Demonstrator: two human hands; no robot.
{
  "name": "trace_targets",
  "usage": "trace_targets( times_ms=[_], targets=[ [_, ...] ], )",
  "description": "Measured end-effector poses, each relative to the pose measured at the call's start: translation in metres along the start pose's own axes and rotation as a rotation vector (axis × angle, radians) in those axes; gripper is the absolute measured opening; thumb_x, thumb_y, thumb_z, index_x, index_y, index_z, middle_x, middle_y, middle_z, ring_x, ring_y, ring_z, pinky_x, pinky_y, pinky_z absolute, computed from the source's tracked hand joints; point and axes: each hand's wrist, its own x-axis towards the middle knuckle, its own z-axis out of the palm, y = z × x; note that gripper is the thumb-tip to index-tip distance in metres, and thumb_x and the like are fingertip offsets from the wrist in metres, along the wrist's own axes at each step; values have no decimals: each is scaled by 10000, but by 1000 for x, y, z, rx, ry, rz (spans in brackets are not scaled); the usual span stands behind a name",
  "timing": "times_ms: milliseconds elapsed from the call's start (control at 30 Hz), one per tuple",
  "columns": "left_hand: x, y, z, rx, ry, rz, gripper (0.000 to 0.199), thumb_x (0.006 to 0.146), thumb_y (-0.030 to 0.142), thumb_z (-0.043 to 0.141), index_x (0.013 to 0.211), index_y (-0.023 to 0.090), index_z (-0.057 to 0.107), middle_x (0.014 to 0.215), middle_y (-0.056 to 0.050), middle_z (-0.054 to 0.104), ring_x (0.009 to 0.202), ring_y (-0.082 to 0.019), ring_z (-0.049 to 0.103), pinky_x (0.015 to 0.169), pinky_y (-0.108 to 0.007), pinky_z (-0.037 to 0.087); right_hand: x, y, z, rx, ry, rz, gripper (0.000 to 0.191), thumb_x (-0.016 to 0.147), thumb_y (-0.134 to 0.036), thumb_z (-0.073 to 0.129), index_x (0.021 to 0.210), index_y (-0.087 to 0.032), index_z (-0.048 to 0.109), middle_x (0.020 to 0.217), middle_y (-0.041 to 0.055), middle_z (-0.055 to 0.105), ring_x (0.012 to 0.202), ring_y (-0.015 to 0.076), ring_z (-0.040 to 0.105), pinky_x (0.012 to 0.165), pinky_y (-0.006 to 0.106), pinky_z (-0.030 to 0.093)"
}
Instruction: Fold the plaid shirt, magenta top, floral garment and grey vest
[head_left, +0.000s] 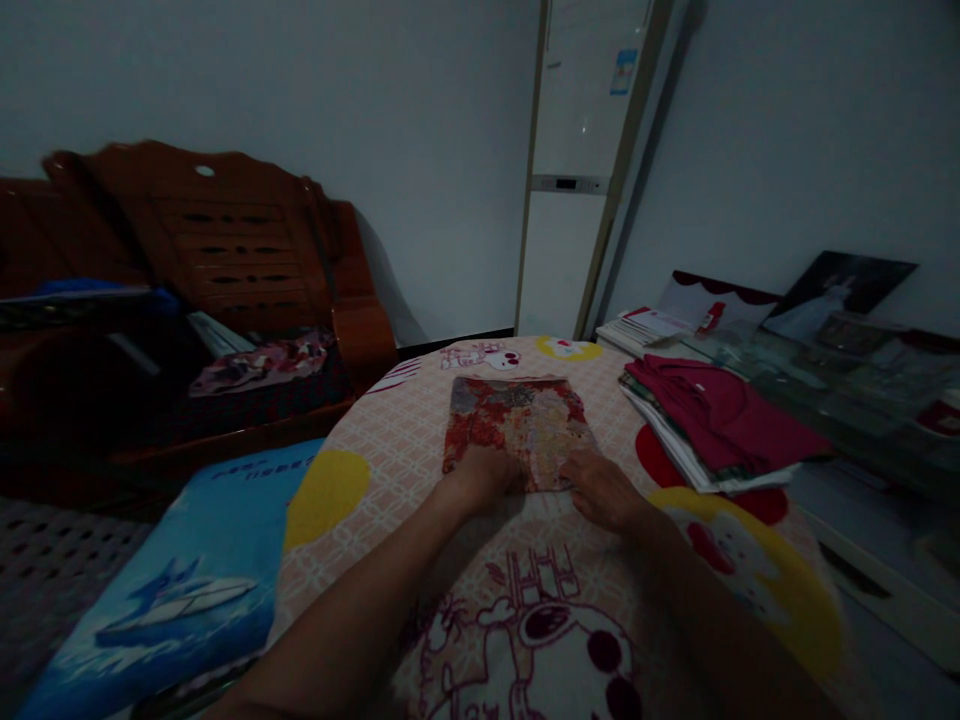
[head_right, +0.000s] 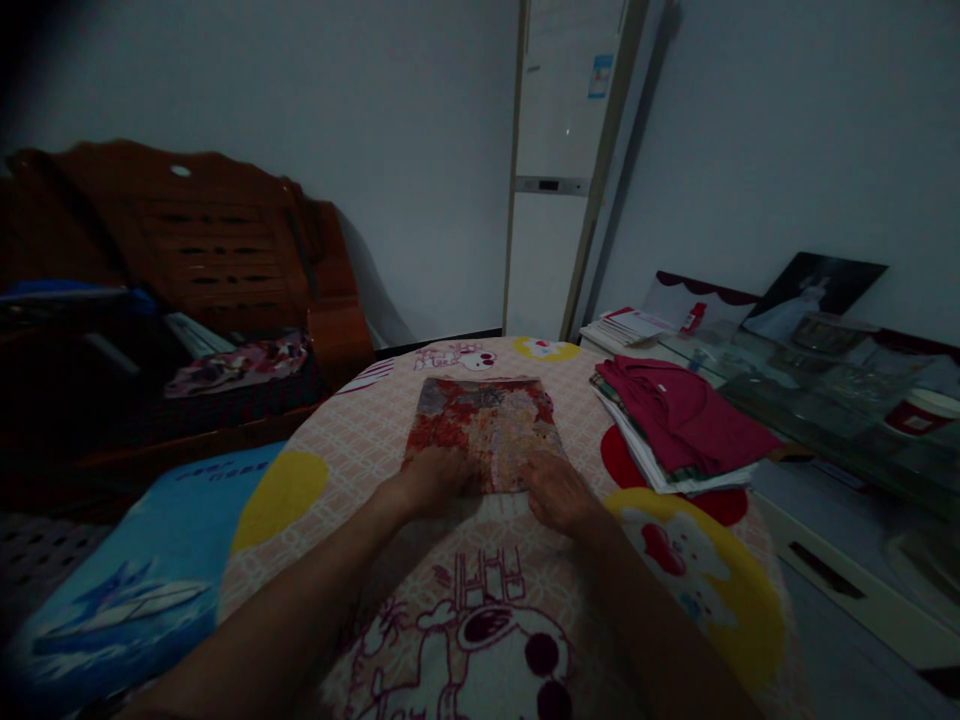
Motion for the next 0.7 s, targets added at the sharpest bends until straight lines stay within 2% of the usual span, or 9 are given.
trace_targets(
  times_ms=[133,233,333,433,567,700],
  targets=[
    [6,19,4,53,41,-31,287,784,112,585,1054,101,682,955,-193,703,889,-331,681,709,-375,509,1,-7,-2,-34,-47,12,271,799,-157,569,1065,-163,618,1075,130,609,1027,244,538,925,379,432],
    [10,22,9,27,63,-48,253,811,114,557,1027,89,687,952,-201,701,894,-331,683,709,-373,512,8,-18,-2,-52,-67,8,213,854,-225,571,1054,-168,618,1052,116,613,1012,243,541,907,370,437],
    [10,16,11,-5,95,-63,274,852,105,500,1059,94,679,971,-192,706,905,-327,688,710,-373,517,14,-28,0,-83,-62,7,191,884,-172,525,1049,-172,622,1037,109,621,997,240,549,880,350,442],
    [6,6,9,-47,91,-57,287,878,139,503,1115,128,665,988,-169,714,902,-310,693,716,-359,516,16,-30,2,-130,-52,92,292,851,-38,467,1049,-171,635,1020,113,637,986,233,562,862,326,443],
    [3,-8,5,-100,26,-78,249,868,199,553,1079,184,684,988,-143,719,902,-287,688,724,-331,507,12,-19,1,-90,-10,173,359,832,-25,457,1100,-171,646,1063,114,654,1029,229,570,905,317,441],
    [4,-22,7,-188,71,-31,240,883,301,558,1060,226,701,927,-100,722,842,-236,676,703,-283,476,6,-4,1,38,45,173,332,787,-52,471,1020,-160,683,1039,112,674,1011,229,589,885,313,452]
  ],
)
